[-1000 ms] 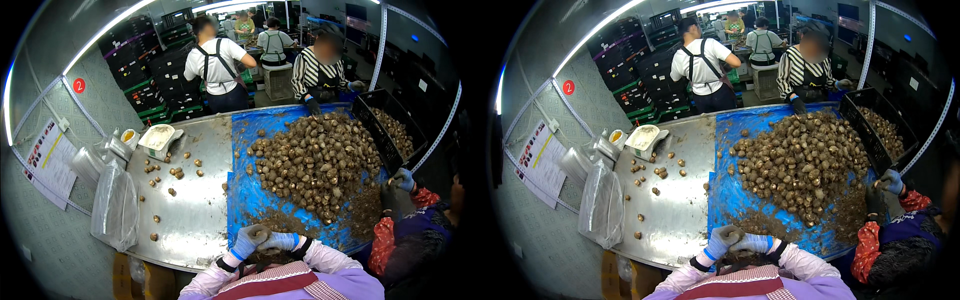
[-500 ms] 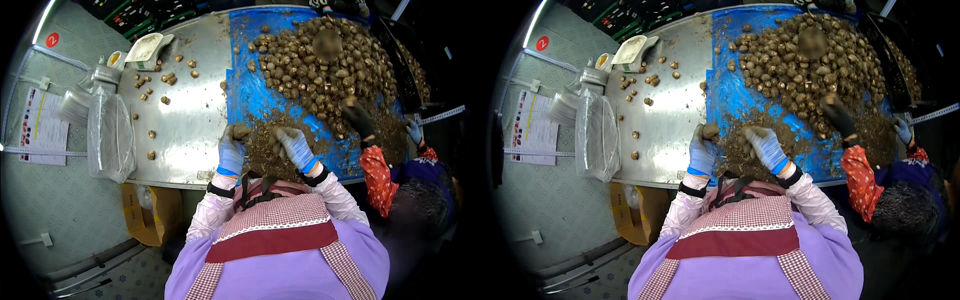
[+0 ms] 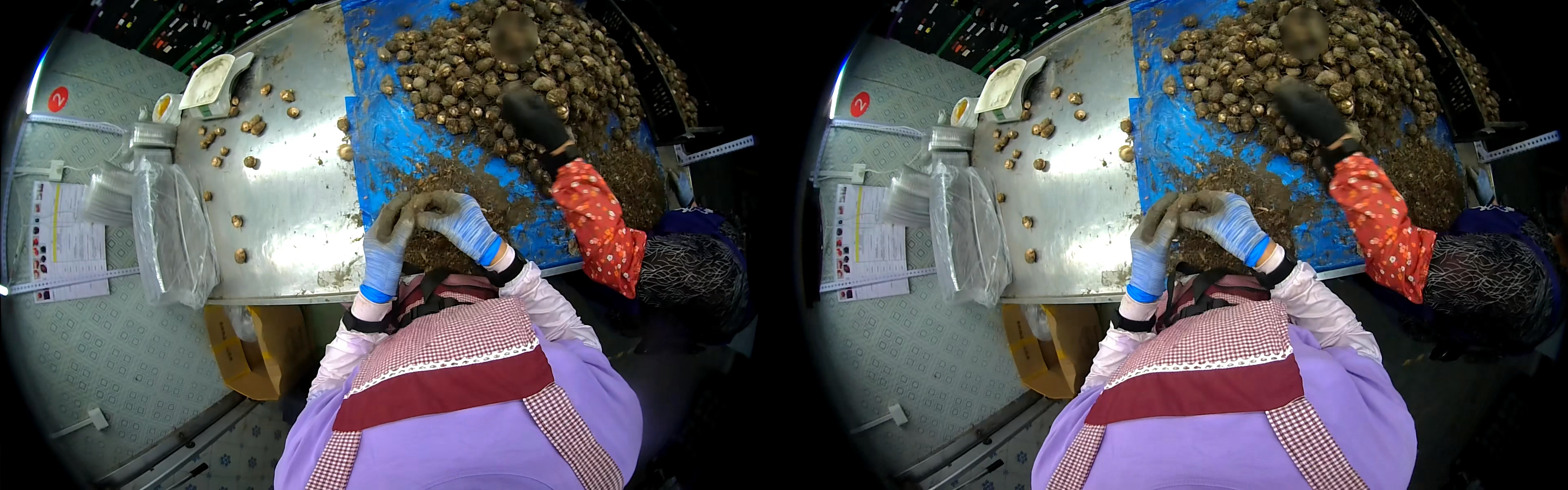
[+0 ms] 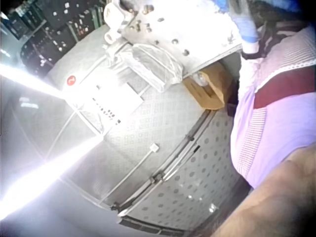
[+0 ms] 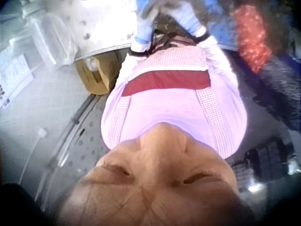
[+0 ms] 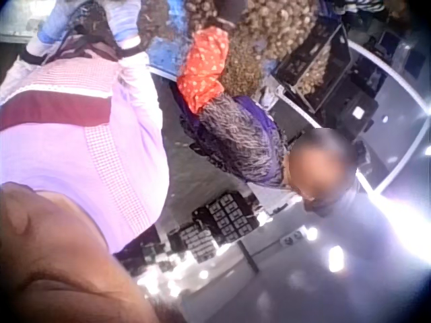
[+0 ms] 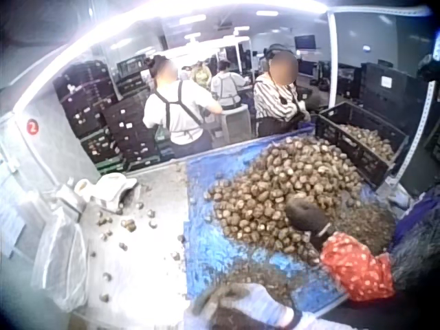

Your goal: The person cleans and sorts bulbs from a large pile on a metal table by hand. The person removes soil and debris from the items before placing them into a plastic crate.

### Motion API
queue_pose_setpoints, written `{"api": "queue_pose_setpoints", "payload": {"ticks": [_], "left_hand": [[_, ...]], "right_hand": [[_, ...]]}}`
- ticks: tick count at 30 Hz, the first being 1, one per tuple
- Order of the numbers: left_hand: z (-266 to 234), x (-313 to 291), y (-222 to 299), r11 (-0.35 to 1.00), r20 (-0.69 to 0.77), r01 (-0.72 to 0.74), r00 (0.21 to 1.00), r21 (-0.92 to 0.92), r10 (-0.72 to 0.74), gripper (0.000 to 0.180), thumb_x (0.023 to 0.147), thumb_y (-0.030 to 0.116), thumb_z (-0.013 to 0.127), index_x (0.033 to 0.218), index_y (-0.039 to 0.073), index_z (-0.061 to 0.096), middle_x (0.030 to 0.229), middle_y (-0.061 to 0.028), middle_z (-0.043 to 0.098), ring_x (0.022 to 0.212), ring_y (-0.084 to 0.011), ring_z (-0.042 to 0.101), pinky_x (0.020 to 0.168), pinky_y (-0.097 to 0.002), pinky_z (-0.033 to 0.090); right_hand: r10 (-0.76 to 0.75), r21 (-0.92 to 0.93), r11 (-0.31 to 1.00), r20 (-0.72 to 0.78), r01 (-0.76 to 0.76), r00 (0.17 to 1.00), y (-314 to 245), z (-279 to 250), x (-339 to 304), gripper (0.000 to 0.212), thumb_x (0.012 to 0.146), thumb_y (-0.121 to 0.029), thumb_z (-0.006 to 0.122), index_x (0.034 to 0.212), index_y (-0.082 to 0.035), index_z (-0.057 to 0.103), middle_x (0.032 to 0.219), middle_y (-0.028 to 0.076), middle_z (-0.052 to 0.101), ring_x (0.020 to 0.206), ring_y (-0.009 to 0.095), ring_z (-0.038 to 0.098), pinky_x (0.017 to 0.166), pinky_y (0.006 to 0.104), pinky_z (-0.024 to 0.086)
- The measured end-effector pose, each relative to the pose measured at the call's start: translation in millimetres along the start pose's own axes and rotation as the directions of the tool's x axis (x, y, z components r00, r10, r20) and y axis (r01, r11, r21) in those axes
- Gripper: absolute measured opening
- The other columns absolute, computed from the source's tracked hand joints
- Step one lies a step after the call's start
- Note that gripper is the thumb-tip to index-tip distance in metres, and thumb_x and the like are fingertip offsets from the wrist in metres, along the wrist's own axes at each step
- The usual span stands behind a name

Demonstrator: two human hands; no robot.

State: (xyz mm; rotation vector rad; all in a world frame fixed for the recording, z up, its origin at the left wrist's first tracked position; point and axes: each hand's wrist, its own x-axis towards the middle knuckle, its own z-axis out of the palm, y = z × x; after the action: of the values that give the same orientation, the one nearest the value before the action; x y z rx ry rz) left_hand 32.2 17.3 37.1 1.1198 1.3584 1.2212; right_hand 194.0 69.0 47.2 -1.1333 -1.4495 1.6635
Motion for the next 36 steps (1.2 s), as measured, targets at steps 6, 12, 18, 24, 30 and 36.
{"api": "queue_pose_setpoints", "payload": {"ticks": [6,12,18,24,30,36], "left_hand": [[-8.6,-1.4,-7.8,0.919,0.109,0.236,0.971,-0.316,-0.212,0.05,0.101,0.039,0.055,0.134,0.002,0.057,0.116,-0.01,0.065,0.095,-0.0165,0.063,0.081,-0.0306,0.054],[-9.3,3.9,-40.8,0.533,0.335,0.395,0.918,-0.748,-0.21,0.047,0.106,0.04,0.042,0.129,0.003,0.057,0.093,-0.0103,0.064,0.077,-0.0198,0.059,0.072,-0.0339,0.051],[-12.6,10.0,-59.7,0.19,0.508,0.531,0.847,-0.826,-0.158,0.046,0.106,0.042,0.041,0.125,0.004,0.056,0.091,-0.0126,0.064,0.075,-0.0221,0.058,0.071,-0.0351,0.05],[-13.0,2.5,-53.2,0.454,0.338,0.42,0.907,-0.786,-0.253,0.047,0.103,0.044,0.049,0.127,0.004,0.057,0.097,-0.0101,0.066,0.082,-0.0201,0.065,0.074,-0.0326,0.057],[-1.5,-0.9,-17.9,0.932,0.034,0.183,0.983,-0.312,-0.181,0.066,0.097,0.047,0.059,0.143,0.001,0.046,0.122,-0.0065,0.061,0.1,-0.0147,0.06,0.086,-0.0303,0.051],[-3.3,1.2,-1.3,0.981,0.035,0.087,0.996,-0.172,-0.082,0.047,0.096,0.028,0.068,0.133,0.001,0.059,0.126,-0.0073,0.06,0.109,-0.0162,0.059,0.095,-0.0284,0.048]], "right_hand": [[0.041,-0.149,0.987,-0.078,-0.052,0.996,5.7,-0.7,-4.6,0.029,0.088,-0.026,0.076,0.104,-0.002,0.072,0.089,0.005,0.071,0.083,0.012,0.064,0.074,0.0274,0.052],[0.065,0.043,0.997,-0.123,-0.061,0.99,20.6,-1.8,1.4,0.027,0.09,-0.023,0.073,0.106,-0.001,0.07,0.093,0.006,0.071,0.085,0.011,0.064,0.076,0.0277,0.052],[-0.344,-0.537,0.824,-0.218,0.182,0.913,32.4,-5.9,14.4,0.028,0.09,-0.019,0.073,0.111,-0.002,0.067,0.099,0.005,0.071,0.089,0.012,0.063,0.08,0.0274,0.052],[-0.07,0.006,0.997,-0.23,0.073,0.971,29.6,-7.3,8.4,0.03,0.09,-0.018,0.073,0.115,-0.001,0.068,0.1,0.006,0.071,0.091,0.014,0.065,0.083,0.0277,0.053],[0.115,0.133,0.985,0.006,-0.114,0.993,-1.8,3.3,-1.4,0.027,0.087,-0.013,0.075,0.111,-0.002,0.071,0.101,0.007,0.071,0.092,0.014,0.066,0.084,0.0272,0.053],[-0.079,0.198,0.975,-0.109,0.099,0.991,9.5,2.3,-3.7,0.022,0.084,-0.008,0.076,0.105,-0.002,0.073,0.101,0.007,0.071,0.092,0.014,0.066,0.084,0.0267,0.054]]}}
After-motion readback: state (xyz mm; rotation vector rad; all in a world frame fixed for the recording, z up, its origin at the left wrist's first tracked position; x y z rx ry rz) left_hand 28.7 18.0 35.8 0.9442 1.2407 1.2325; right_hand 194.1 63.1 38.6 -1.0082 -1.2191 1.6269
